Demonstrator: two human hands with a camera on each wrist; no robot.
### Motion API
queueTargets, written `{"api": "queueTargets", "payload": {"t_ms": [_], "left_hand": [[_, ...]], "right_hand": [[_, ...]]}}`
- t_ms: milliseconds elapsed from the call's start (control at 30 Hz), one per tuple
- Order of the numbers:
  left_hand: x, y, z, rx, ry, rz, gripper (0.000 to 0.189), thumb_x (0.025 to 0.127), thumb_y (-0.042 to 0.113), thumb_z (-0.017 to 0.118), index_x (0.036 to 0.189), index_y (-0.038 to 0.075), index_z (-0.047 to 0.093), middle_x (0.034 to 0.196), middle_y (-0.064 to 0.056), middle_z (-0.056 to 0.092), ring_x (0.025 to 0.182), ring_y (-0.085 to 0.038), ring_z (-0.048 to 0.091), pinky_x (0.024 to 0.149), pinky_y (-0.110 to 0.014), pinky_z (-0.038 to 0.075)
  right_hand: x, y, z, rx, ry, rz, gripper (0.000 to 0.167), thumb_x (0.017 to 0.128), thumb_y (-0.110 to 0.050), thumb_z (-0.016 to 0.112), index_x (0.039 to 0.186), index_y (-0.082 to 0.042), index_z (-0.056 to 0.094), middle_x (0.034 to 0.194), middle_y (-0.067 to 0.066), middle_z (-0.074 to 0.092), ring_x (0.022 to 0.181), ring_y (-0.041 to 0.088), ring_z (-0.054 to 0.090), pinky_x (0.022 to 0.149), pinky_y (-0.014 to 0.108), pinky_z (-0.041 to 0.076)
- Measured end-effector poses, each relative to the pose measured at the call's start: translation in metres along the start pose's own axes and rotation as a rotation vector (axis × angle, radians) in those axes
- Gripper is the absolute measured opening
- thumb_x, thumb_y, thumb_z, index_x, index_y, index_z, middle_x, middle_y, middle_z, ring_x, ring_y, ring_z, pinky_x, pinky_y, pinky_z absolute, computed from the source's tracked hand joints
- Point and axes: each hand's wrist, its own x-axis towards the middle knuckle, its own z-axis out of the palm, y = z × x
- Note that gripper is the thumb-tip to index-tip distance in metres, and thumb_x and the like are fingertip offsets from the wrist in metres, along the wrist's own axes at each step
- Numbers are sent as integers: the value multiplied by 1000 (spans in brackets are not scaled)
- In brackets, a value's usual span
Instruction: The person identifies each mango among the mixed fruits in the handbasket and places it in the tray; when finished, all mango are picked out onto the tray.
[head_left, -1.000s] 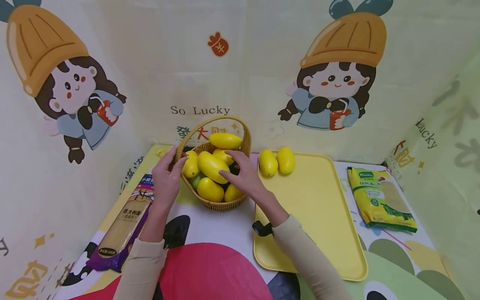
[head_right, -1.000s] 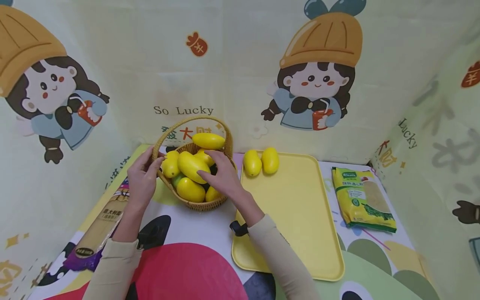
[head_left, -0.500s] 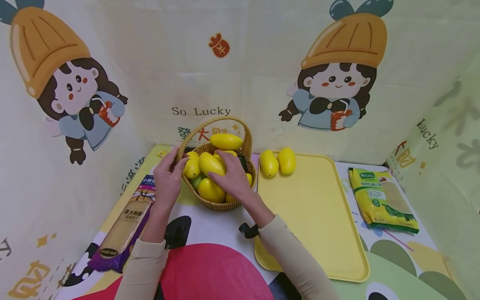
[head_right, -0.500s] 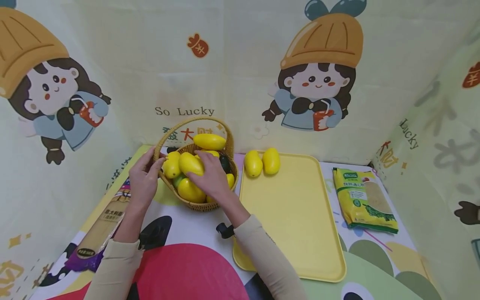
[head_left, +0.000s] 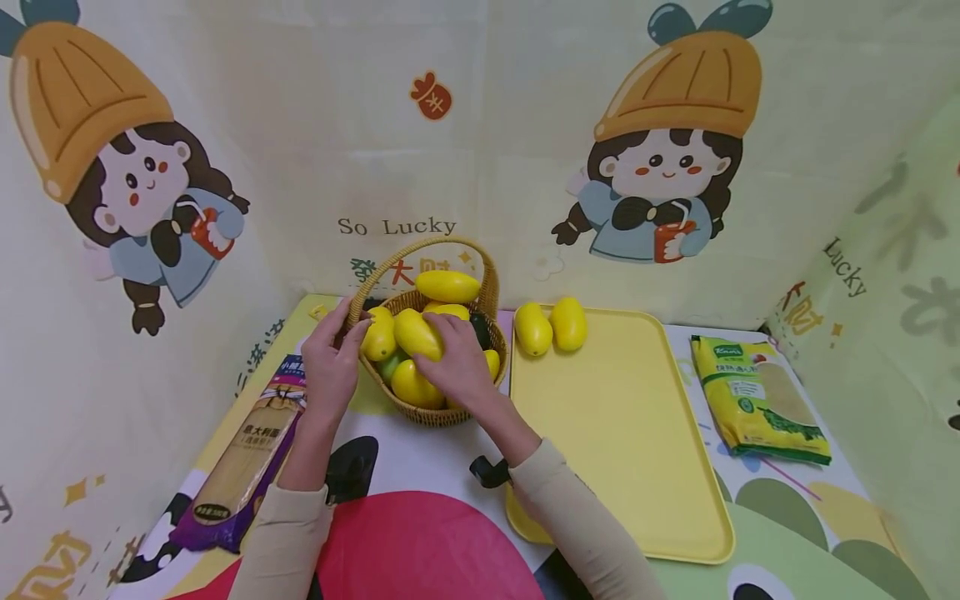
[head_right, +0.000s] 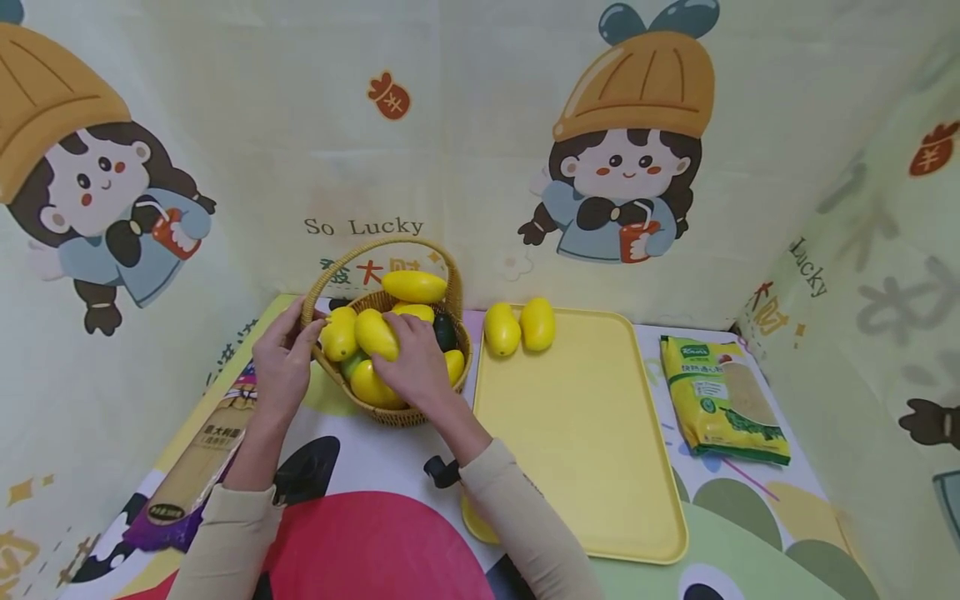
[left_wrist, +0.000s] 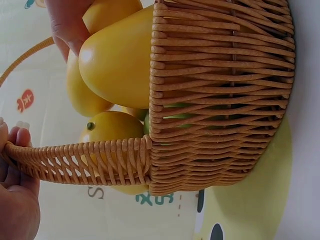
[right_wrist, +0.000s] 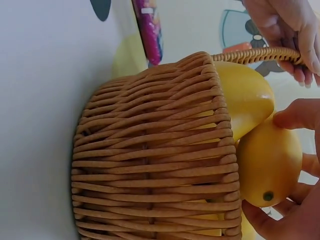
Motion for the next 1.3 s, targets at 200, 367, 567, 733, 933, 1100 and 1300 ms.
{"api": "queueTargets", "payload": {"t_ms": [200,367,567,733,933,1100,1300], "left_hand": [[-2,0,0,6,-1,-6,43,100,28,59,143,28,54,119,-7,66,107,-8,58,92,-8,50],[-2,-1,0,12,1,-3,42,100,27,58,142,28,54,120,-6,67,106,-8,58,91,-8,50],[-2,-1,-1,13,2,-11,42,100,27,58,142,29,55,121,-6,66,106,-10,57,91,-8,50],[-2,0,0,18,-1,-18,43,100,27,58,143,28,53,122,-6,66,110,-10,58,93,-8,49],[-3,1,0,14,-5,-19,44,101,26,57,144,26,53,121,-7,66,110,-11,58,93,-8,49],[-4,-1,0,6,-10,-23,44,101,27,57,145,30,51,122,-6,65,113,-11,58,95,-9,49],[-3,-2,1,4,-4,-13,44,101,26,57,144,29,52,121,-7,65,113,-11,58,96,-9,48]], "right_hand": [[0,3,0,46,15,-9,61,86,-34,67,143,-24,50,142,0,51,125,21,44,99,40,49],[-1,6,-6,69,44,-27,59,85,-32,68,141,-25,51,139,-2,52,120,20,47,96,40,50],[-4,16,-16,93,94,-67,57,85,-27,70,139,-23,52,135,-3,54,114,17,53,96,39,51],[-9,30,-29,120,122,-90,57,84,-23,72,138,-22,54,136,-2,55,119,19,53,101,41,50],[-15,53,-48,107,142,-84,58,84,-22,74,139,-20,54,137,0,56,121,19,53,104,42,49],[-21,71,-60,90,155,-52,58,84,-21,73,139,-19,54,137,1,56,122,19,53,106,40,47],[-27,89,-73,78,159,-37,57,84,-18,73,138,-18,54,137,2,56,120,21,52,102,43,48]]}}
